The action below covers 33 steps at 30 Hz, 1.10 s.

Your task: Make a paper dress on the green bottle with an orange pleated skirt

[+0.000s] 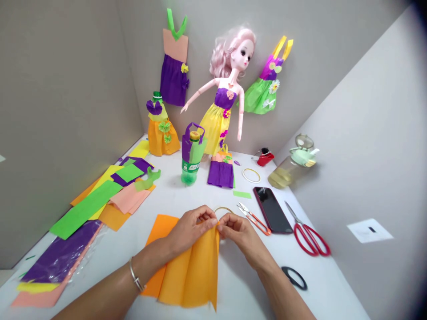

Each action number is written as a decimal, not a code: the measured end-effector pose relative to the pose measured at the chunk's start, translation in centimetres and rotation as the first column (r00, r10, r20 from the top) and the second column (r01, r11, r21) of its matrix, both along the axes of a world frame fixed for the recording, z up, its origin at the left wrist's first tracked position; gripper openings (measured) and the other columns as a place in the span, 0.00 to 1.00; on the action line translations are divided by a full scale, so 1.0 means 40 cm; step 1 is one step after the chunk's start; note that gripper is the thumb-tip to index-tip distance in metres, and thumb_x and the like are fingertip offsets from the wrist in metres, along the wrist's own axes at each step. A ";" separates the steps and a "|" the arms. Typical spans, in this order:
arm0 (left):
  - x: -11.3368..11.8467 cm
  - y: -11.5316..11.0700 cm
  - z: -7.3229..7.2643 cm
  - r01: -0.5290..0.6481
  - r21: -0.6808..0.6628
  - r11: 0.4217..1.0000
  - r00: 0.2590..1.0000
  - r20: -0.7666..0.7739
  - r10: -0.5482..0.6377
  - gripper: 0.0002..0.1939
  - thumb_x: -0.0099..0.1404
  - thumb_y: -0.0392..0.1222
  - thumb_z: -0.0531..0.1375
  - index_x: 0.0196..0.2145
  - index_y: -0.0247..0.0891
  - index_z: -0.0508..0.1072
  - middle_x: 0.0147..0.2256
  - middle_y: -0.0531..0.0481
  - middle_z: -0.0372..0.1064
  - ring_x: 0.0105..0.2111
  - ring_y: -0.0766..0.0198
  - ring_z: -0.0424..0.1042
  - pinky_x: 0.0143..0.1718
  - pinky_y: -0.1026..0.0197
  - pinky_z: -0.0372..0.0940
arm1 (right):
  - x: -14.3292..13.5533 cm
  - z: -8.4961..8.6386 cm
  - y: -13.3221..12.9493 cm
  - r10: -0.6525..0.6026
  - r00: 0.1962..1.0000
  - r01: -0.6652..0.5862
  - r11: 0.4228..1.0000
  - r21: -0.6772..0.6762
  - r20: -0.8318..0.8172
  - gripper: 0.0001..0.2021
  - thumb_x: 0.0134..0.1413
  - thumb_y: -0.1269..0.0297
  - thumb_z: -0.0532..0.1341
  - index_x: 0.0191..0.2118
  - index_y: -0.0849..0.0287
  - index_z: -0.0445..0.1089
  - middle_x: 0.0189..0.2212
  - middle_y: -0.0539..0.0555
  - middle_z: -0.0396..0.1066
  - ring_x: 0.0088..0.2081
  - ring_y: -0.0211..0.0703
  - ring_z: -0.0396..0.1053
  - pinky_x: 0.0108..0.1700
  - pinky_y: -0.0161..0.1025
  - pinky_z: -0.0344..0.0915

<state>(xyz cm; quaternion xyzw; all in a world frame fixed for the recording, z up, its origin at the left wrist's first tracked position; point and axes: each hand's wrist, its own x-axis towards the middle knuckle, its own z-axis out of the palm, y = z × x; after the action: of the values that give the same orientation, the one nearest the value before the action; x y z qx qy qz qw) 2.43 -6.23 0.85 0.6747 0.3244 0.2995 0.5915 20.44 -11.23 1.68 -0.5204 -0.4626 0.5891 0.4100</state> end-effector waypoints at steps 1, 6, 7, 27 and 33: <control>-0.002 0.002 0.000 0.024 -0.004 1.000 1.000 -0.014 -0.024 0.12 0.66 0.49 0.58 0.37 0.38 0.73 0.34 0.52 0.72 0.37 0.62 0.70 0.40 0.63 0.62 | 0.001 -0.001 0.000 -0.002 1.000 0.002 1.000 0.004 -0.001 0.15 0.49 0.52 0.68 0.29 0.60 0.72 0.24 0.48 0.68 0.27 0.37 0.64 0.33 0.36 0.59; -0.021 0.021 0.010 0.089 0.029 0.996 0.992 -0.087 -0.086 0.11 0.64 0.48 0.60 0.38 0.38 0.72 0.38 0.50 0.72 0.41 0.59 0.70 0.44 0.61 0.63 | 0.000 0.005 0.000 -0.025 1.000 0.025 1.000 -0.012 -0.006 0.13 0.48 0.54 0.69 0.29 0.59 0.71 0.23 0.48 0.69 0.27 0.38 0.65 0.33 0.36 0.61; -0.031 0.028 0.016 0.079 0.056 0.995 0.991 -0.114 -0.073 0.11 0.63 0.47 0.60 0.39 0.39 0.72 0.40 0.49 0.72 0.43 0.58 0.69 0.45 0.60 0.63 | 0.001 0.008 0.000 -0.033 0.999 0.033 0.999 -0.020 -0.012 0.13 0.47 0.55 0.69 0.29 0.59 0.71 0.23 0.48 0.69 0.27 0.38 0.66 0.33 0.36 0.61; -0.194 -0.030 0.011 0.425 0.555 0.715 0.812 -0.583 -0.031 0.24 0.48 0.15 0.46 0.34 0.40 0.67 0.49 0.48 0.66 0.55 0.55 0.59 0.55 0.51 0.58 | 0.068 -0.006 0.033 -0.267 0.964 0.267 0.964 -0.004 0.009 0.13 0.47 0.58 0.68 0.34 0.58 0.68 0.26 0.48 0.70 0.26 0.36 0.62 0.29 0.34 0.57; -0.207 -0.010 -0.002 0.440 0.606 0.662 0.816 -0.578 -0.013 0.19 0.59 0.19 0.49 0.37 0.40 0.69 0.53 0.47 0.65 0.61 0.51 0.55 0.60 0.45 0.56 | 0.082 -0.014 0.040 -0.297 0.954 0.297 0.955 0.011 0.048 0.11 0.48 0.59 0.67 0.36 0.57 0.69 0.26 0.48 0.69 0.27 0.36 0.62 0.30 0.34 0.56</control>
<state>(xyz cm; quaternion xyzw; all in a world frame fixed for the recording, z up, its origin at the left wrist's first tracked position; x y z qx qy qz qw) -5.87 -6.63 0.75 0.9414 0.2395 0.1251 0.2017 23.71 -9.63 1.11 -0.5975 -0.3901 0.5072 0.4833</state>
